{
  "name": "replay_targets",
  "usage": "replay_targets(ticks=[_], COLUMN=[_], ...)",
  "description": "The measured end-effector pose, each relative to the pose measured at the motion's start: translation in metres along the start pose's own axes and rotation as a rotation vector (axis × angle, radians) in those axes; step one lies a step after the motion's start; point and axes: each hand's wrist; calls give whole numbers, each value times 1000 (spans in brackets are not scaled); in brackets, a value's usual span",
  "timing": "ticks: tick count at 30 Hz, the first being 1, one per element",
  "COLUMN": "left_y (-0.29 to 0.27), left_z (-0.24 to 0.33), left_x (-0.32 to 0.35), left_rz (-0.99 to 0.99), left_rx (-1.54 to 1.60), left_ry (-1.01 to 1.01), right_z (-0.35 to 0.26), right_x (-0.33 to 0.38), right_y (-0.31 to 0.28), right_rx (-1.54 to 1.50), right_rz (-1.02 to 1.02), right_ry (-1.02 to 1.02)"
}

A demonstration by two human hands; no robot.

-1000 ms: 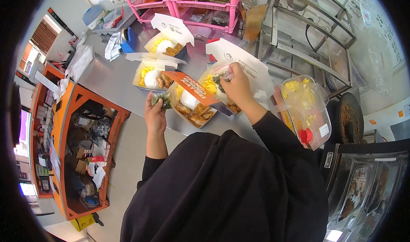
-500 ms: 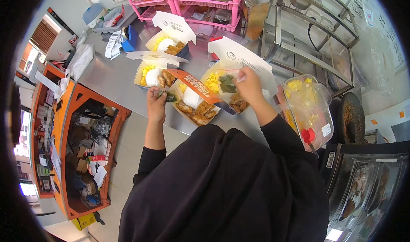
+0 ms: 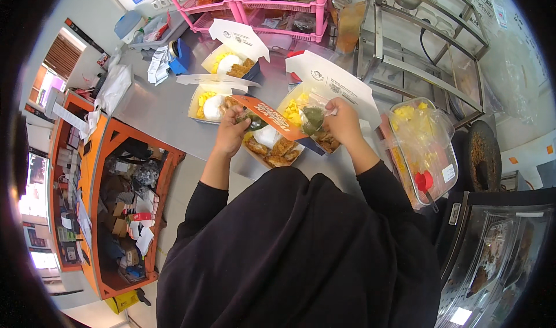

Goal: Assemble meal boxes by adding rice balls, slicing fried chicken, and portioning scrambled eggs.

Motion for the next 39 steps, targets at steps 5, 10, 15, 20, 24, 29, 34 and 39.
replay_targets(ticks=[5,10,15,20,24,29,34,39], left_y=[24,37,39,33,13,-46,-131,-198], left_z=[-1,5,5,3,36,54,45,40], left_x=[-16,-27,-25,-26,-7,9,3,-8], left_rz=[-125,-73,59,-138,-55,52,277,296], left_rx=[-382,-1121,-1160,-1386,-1294,-1174,-1142,-1103], left_ry=[58,537,531,391,346,355,326,400], right_z=[-15,-13,-44,-94,-103,-79,-64,-51], right_x=[7,10,38,69,78,79,48,-24], right_y=[-1,-13,-21,1,39,103,177,247], right_rx=[439,-190,-414,-600,-546,-341,64,143], right_rz=[260,233,248,165,21,-338,-171,134], right_ry=[-460,-341,-446,-643,-640,-390,-474,-633])
Point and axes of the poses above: each hand's wrist, its own x-axis away from the middle knuckle, its own y-axis out of the palm, z = x × y, and after that the axes turned 8 degrees about -x, right-handed
